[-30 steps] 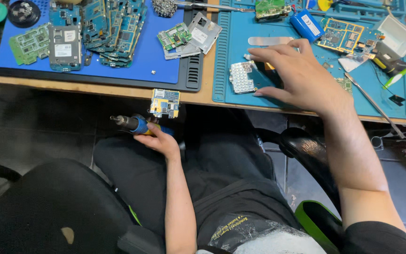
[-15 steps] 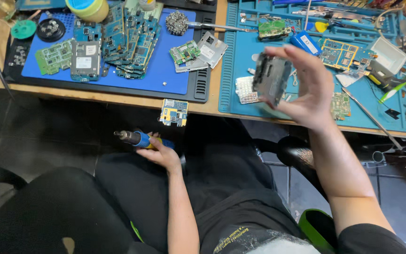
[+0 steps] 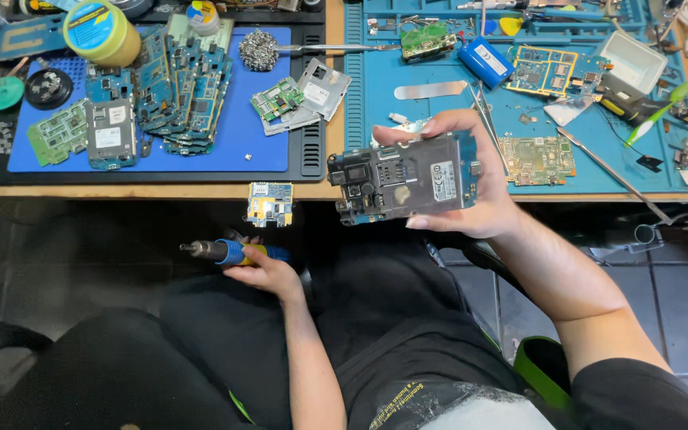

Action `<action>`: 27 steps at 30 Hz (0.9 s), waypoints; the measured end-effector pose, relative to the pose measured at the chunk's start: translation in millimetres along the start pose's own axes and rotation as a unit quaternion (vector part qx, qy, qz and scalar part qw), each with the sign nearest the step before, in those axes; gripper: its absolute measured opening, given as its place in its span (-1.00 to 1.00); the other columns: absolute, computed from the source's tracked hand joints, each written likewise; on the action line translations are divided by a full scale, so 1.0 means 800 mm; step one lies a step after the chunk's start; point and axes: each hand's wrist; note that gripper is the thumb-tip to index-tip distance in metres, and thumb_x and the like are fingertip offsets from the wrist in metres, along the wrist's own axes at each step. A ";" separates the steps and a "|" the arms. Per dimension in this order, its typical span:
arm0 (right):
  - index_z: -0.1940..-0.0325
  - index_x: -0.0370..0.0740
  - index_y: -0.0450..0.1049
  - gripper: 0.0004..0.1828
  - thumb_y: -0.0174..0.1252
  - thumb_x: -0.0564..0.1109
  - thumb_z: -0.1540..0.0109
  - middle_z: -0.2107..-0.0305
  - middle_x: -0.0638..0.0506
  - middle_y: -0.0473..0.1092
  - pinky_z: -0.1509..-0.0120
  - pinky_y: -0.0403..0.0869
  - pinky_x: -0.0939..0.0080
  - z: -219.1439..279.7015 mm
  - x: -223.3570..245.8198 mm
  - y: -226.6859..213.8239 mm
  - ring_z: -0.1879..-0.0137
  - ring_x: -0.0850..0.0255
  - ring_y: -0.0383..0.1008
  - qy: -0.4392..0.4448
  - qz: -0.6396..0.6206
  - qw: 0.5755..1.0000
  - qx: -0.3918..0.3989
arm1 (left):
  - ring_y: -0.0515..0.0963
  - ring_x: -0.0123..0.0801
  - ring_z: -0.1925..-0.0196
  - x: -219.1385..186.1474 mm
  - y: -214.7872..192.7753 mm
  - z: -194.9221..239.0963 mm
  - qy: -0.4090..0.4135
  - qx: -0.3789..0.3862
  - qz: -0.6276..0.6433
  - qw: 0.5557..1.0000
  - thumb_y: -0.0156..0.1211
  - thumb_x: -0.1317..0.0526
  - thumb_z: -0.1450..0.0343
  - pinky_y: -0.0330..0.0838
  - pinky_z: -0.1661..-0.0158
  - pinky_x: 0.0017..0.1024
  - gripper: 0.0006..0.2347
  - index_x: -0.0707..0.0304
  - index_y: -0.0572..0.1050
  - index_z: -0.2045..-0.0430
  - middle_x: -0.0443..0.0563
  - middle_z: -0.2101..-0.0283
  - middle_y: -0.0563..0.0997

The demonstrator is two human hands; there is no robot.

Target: The person uses a hot air gun and tweezers to work on a small circuit board, then picks up a larger circuit board and continues to apply heat and manipulate components with the tweezers.

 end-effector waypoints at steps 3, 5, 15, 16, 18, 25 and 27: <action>-0.35 -0.28 0.11 0.04 0.61 -0.44 0.04 -0.34 -0.51 0.42 -0.41 0.62 -0.52 0.002 -0.006 -0.002 -0.47 -0.36 0.51 0.026 -0.019 0.999 -0.035 | 0.70 -0.01 -0.03 0.011 0.001 0.001 0.020 0.006 0.009 1.000 0.23 0.28 -0.71 0.71 -0.02 -0.24 -0.49 0.55 0.15 -0.52 0.56 -0.12 0.63; -0.40 -0.23 0.08 0.00 0.54 -0.43 -0.04 -0.43 -0.48 0.34 -0.40 0.64 -0.48 -0.008 0.017 0.020 -0.49 -0.35 0.49 0.045 -0.040 0.997 -0.051 | 0.64 0.07 -0.17 0.047 0.009 0.002 0.026 0.003 0.009 1.000 0.26 0.27 -0.71 0.64 -0.16 -0.14 -0.42 0.55 0.09 -0.57 0.68 -0.25 0.51; -0.39 -0.22 0.50 -0.55 0.14 -0.03 -0.44 0.14 -0.17 0.58 0.50 0.44 0.12 -0.005 -0.004 0.010 0.58 -0.02 0.47 0.299 -0.124 0.919 -0.226 | 0.76 -0.04 0.08 -0.008 0.002 0.007 0.008 0.003 0.044 0.999 0.16 0.22 -0.67 0.73 -0.01 -0.20 -0.70 0.46 0.36 -0.21 0.37 -0.01 0.65; -0.39 -0.22 0.50 -0.55 0.14 -0.03 -0.44 0.14 -0.17 0.58 0.50 0.44 0.12 -0.004 -0.001 0.019 0.58 -0.02 0.47 0.306 -0.125 0.918 -0.220 | 0.76 -0.04 0.08 -0.009 0.000 0.006 0.006 -0.006 0.039 0.999 0.16 0.22 -0.67 0.73 -0.01 -0.20 -0.70 0.46 0.36 -0.21 0.37 -0.01 0.65; -0.32 -0.14 0.35 -0.57 0.20 -0.16 -0.36 0.48 0.06 0.41 0.55 0.19 0.33 -0.003 0.007 0.035 0.69 0.28 0.28 0.343 -0.076 0.908 -0.229 | 0.73 -0.05 0.04 -0.013 0.000 0.006 0.031 0.029 0.064 0.997 0.15 0.10 -0.69 0.73 -0.04 -0.16 -0.58 0.44 0.29 -0.35 0.31 -0.02 0.61; -0.72 -0.31 0.24 -0.04 0.44 -0.16 -0.26 -0.03 -0.05 0.60 0.23 0.71 0.31 0.043 -0.009 0.101 0.36 0.22 0.69 0.410 -0.134 0.897 -0.097 | 0.77 -0.04 0.06 -0.031 0.001 0.004 0.005 0.005 0.028 1.000 0.18 0.18 -0.64 0.73 -0.02 -0.17 -0.67 0.46 0.38 -0.20 0.33 -0.02 0.62; -0.44 -0.40 0.38 -0.34 0.38 -0.24 -0.27 0.03 -0.18 0.59 -0.06 0.77 0.05 0.064 -0.021 0.108 0.14 -0.04 0.75 0.460 -0.108 0.869 -0.147 | 0.75 -0.04 0.11 -0.035 0.002 0.003 0.044 0.016 0.050 0.998 0.15 0.19 -0.66 0.72 0.02 -0.14 -0.72 0.43 0.35 -0.14 0.28 0.03 0.63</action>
Point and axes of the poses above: each hand's wrist, its own z-axis away from the middle knuckle, its own y-axis out of the palm, x = y × z
